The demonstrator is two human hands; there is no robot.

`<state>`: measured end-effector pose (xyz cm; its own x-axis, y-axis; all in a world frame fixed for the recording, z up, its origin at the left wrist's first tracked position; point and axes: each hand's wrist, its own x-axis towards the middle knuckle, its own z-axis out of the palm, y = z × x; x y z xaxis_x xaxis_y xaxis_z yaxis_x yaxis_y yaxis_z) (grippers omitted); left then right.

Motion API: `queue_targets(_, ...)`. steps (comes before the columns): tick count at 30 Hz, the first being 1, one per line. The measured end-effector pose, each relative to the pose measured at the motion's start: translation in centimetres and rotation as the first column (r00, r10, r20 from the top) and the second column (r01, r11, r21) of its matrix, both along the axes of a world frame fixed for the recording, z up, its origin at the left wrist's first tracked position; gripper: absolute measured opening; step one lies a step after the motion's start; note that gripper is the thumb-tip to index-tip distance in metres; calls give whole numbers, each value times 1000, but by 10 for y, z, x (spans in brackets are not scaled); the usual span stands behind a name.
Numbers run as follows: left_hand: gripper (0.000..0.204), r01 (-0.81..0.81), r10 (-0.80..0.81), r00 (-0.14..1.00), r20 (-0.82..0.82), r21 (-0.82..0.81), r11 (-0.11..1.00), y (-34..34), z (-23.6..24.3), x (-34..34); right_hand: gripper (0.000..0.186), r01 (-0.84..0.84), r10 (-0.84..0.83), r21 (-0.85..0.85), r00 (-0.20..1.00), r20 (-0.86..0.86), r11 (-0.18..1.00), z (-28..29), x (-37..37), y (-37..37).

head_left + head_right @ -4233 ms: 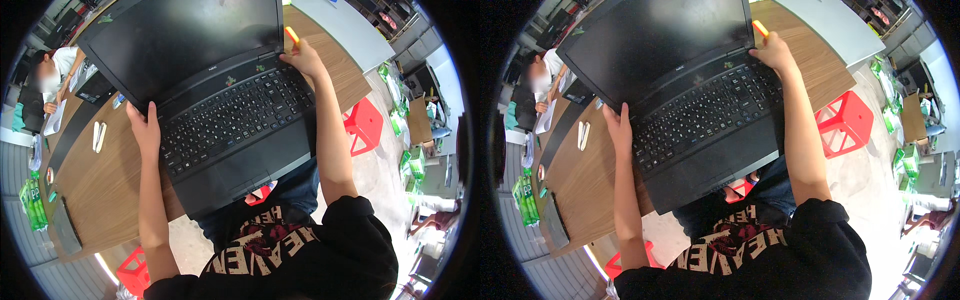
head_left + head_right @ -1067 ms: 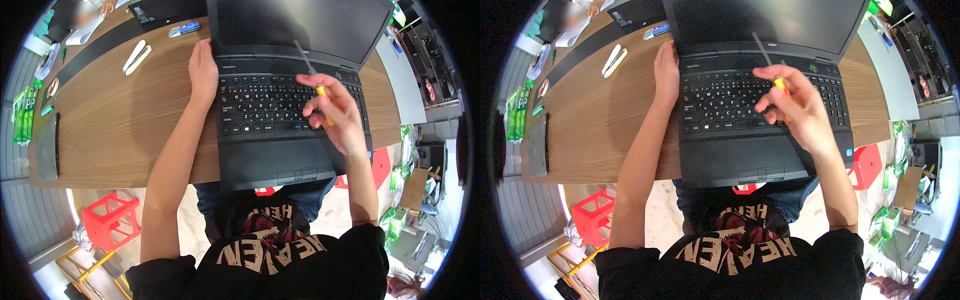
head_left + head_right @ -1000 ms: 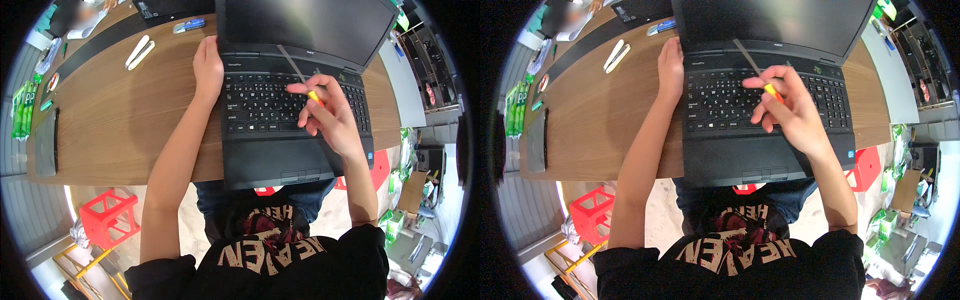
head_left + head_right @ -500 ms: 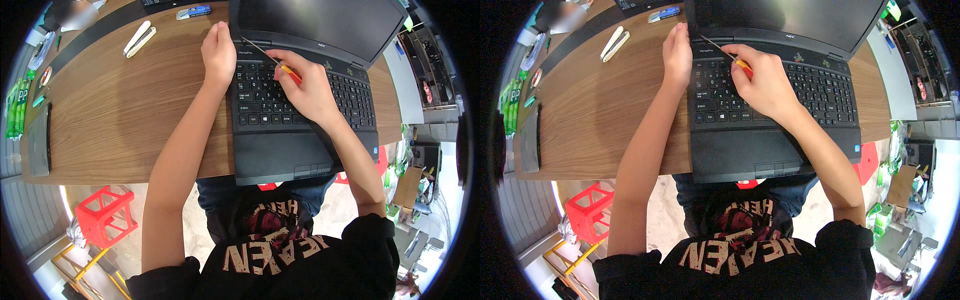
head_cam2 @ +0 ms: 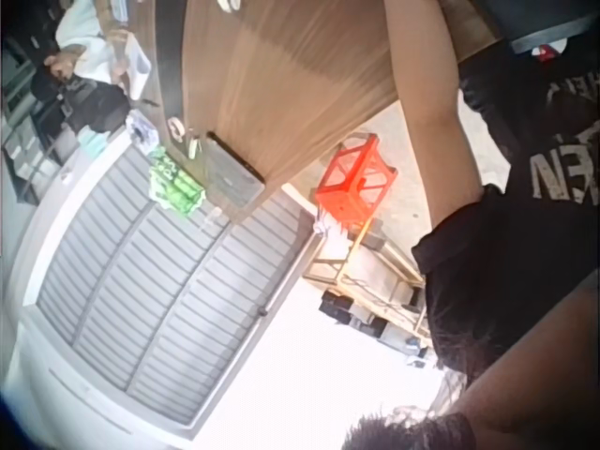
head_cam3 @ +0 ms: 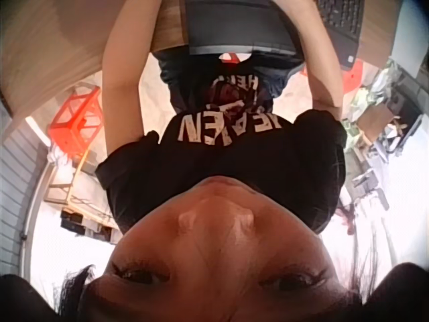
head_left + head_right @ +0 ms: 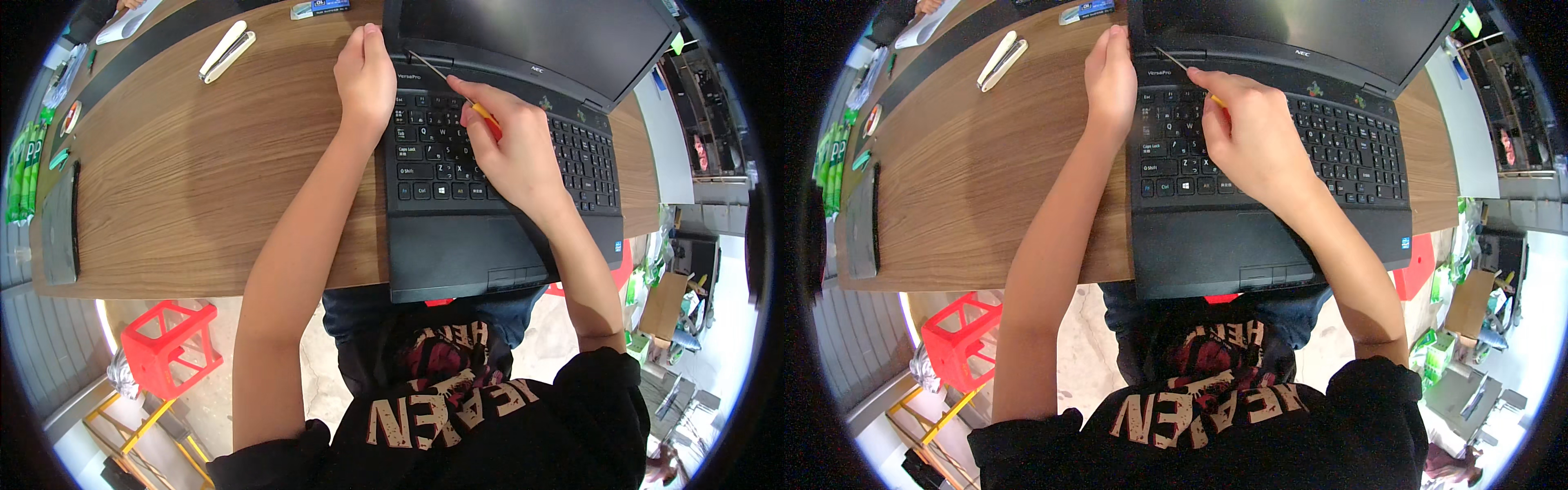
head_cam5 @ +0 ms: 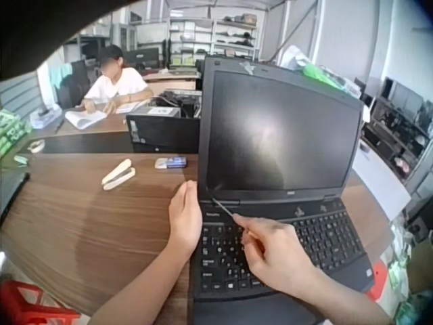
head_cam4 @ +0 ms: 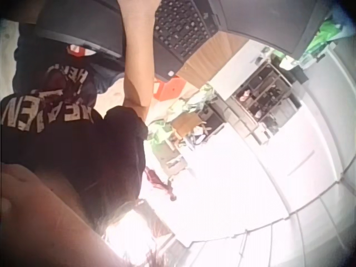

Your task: The person uses a screwdriver to pry open the bezel around the laptop screen and remove small components from the top edge of the laptop body near the hinge.

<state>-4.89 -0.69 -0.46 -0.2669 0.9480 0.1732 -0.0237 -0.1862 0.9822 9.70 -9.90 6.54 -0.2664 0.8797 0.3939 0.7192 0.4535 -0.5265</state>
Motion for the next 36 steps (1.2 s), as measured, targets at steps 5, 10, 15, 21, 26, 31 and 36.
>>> queue_targets(5, 39, -13, 13, 998, 61, 9, 1000, 2, -4, 1, 41, -32, -19, 132, 929, 368, 991, -5, -11, -8)
queue_targets(10, 38, -13, 10, 993, 116, 27, 1000, 0, -5, 2, 45, -34, -32, 116, 853, 521, 993, -4, -20, -10)
queue_targets(15, 39, -27, 24, 995, 98, 28, 999, 1, -4, 2, 38, -27, -8, 104, 946, 323, 994, -8, -11, -4)
queue_targets(21, 40, 4, -4, 1000, -7, 4, 1000, 2, -5, -3, 25, -62, 60, 99, 998, 27, 993, -7, 15, 13)
queue_targets(26, 31, -11, 9, 999, 51, 50, 999, 5, -9, -6, 24, -39, 39, 13, 998, 40, 999, -1, 22, 16)
queue_targets(31, 24, 204, -212, 970, 122, 75, 976, 0, -2, -9, 24, 25, -23, 17, 994, -109, 1000, 25, 35, -9)
queue_targets(36, 25, 222, -225, 974, 24, 91, 971, 2, -6, -13, 27, 160, -201, -149, 927, -316, 976, 35, 56, -70)
